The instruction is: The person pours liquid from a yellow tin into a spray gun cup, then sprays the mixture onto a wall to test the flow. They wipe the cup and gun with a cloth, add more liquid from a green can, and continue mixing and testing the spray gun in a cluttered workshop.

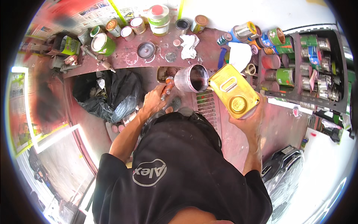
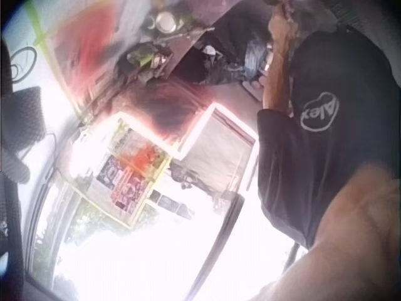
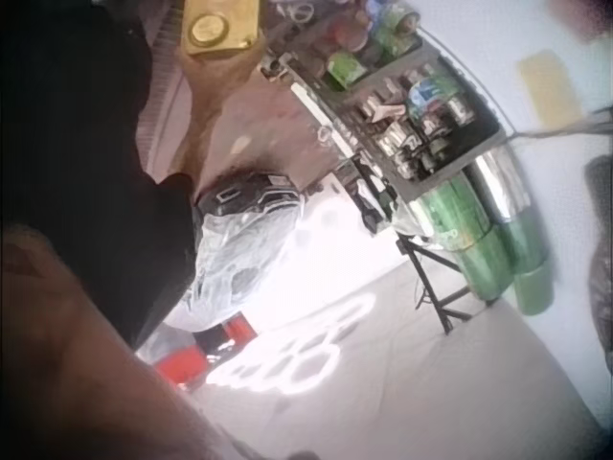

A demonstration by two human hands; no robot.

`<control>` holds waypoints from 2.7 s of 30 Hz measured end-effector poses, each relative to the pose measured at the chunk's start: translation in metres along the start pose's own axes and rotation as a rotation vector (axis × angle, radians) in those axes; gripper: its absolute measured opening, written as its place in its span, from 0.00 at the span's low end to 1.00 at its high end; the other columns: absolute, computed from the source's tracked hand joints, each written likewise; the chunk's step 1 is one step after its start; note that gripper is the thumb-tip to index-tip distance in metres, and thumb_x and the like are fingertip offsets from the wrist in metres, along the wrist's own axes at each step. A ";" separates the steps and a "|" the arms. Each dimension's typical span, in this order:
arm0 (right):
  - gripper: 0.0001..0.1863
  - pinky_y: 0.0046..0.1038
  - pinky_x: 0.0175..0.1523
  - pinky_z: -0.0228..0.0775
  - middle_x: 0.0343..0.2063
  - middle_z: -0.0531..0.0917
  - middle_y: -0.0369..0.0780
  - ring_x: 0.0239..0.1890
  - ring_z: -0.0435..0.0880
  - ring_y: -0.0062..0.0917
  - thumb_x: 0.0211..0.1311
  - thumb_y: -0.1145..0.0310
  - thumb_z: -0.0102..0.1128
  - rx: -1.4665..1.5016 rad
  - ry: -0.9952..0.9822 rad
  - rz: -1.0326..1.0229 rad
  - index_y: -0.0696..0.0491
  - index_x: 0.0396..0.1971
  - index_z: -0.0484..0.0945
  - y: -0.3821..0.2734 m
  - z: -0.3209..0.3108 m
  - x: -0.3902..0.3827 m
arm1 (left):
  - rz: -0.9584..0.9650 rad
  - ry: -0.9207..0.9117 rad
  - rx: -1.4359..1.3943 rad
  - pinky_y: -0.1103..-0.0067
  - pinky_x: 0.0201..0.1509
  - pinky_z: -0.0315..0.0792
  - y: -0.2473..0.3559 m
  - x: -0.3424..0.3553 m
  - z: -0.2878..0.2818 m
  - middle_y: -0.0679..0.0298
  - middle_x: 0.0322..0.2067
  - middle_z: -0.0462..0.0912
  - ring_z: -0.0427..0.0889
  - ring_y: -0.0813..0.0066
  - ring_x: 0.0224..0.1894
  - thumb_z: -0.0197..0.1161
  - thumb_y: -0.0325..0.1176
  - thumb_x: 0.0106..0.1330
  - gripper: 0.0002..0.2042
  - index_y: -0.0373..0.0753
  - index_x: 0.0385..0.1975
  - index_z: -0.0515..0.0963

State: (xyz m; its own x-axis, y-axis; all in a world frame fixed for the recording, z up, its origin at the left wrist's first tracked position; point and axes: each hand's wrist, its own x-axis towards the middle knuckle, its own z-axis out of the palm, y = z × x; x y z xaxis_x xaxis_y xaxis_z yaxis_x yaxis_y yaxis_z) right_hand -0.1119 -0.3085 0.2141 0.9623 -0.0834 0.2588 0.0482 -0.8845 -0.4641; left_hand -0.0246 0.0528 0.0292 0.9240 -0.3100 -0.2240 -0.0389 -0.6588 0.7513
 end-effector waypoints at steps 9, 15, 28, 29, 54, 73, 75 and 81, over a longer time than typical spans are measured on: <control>0.62 0.46 0.59 0.75 0.55 0.77 0.49 0.56 0.78 0.48 0.25 0.63 0.92 -0.180 -0.039 -0.016 0.57 0.67 0.64 -0.016 -0.020 -0.030 | 0.078 -0.124 0.101 0.53 0.50 0.79 -0.003 -0.001 0.018 0.48 0.47 0.88 0.87 0.40 0.46 0.61 0.48 0.71 0.22 0.42 0.59 0.77; 0.61 0.46 0.58 0.75 0.54 0.77 0.49 0.55 0.77 0.47 0.25 0.63 0.91 -0.237 -0.041 -0.007 0.57 0.66 0.64 -0.021 -0.020 -0.042 | 0.126 -0.166 0.067 0.53 0.52 0.79 -0.002 -0.004 0.021 0.48 0.49 0.87 0.86 0.38 0.47 0.61 0.48 0.71 0.23 0.42 0.60 0.77; 0.59 0.45 0.55 0.77 0.53 0.77 0.48 0.55 0.78 0.46 0.27 0.62 0.90 -0.292 -0.084 0.050 0.56 0.65 0.64 -0.030 -0.022 -0.050 | 0.121 -0.279 0.065 0.53 0.54 0.78 -0.006 -0.002 0.030 0.48 0.53 0.85 0.85 0.39 0.50 0.61 0.47 0.71 0.24 0.40 0.61 0.76; 0.59 0.45 0.55 0.77 0.53 0.77 0.48 0.55 0.78 0.46 0.27 0.62 0.90 -0.295 -0.091 0.058 0.56 0.65 0.64 -0.031 -0.022 -0.050 | 0.125 -0.277 0.064 0.53 0.55 0.78 -0.006 -0.002 0.030 0.48 0.53 0.85 0.85 0.39 0.51 0.61 0.47 0.71 0.24 0.39 0.60 0.76; 0.48 0.41 0.65 0.73 0.57 0.75 0.49 0.57 0.80 0.35 0.42 0.72 0.87 0.668 0.626 0.238 0.62 0.62 0.65 0.026 0.187 0.134 | -0.201 0.135 -0.430 0.70 0.50 0.76 -0.035 -0.044 -0.065 0.56 0.38 0.88 0.84 0.69 0.40 0.65 0.36 0.75 0.13 0.35 0.52 0.81; 0.49 0.41 0.71 0.66 0.63 0.71 0.49 0.64 0.72 0.35 0.57 0.57 0.83 0.461 0.713 0.585 0.64 0.68 0.61 0.016 0.249 0.141 | -0.575 0.460 -0.494 0.82 0.21 0.55 -0.157 -0.167 -0.120 0.73 0.18 0.71 0.63 0.88 0.17 0.62 0.39 0.77 0.12 0.34 0.45 0.81; 0.47 0.41 0.71 0.61 0.59 0.71 0.47 0.64 0.68 0.35 0.61 0.49 0.79 0.463 0.783 0.763 0.66 0.65 0.64 0.007 0.281 0.110 | -0.563 0.441 -0.496 0.78 0.26 0.60 -0.161 -0.162 -0.128 0.71 0.21 0.73 0.67 0.84 0.22 0.61 0.39 0.78 0.12 0.34 0.39 0.80; 0.45 0.49 0.71 0.62 0.68 0.69 0.52 0.68 0.68 0.50 0.51 0.55 0.82 0.175 -0.021 -0.029 0.57 0.65 0.70 -0.097 0.378 0.091 | -0.551 0.397 -0.530 0.74 0.31 0.65 -0.181 -0.149 -0.142 0.70 0.24 0.77 0.70 0.79 0.26 0.62 0.37 0.77 0.13 0.33 0.33 0.80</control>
State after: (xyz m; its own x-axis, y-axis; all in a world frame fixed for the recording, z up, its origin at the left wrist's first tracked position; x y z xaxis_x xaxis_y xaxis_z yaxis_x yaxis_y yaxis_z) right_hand 0.0719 -0.0570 -0.0380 0.9653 -0.0479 0.2567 0.1196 -0.7927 -0.5978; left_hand -0.1010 0.3150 0.0149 0.8276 0.2871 -0.4823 0.5453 -0.2073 0.8122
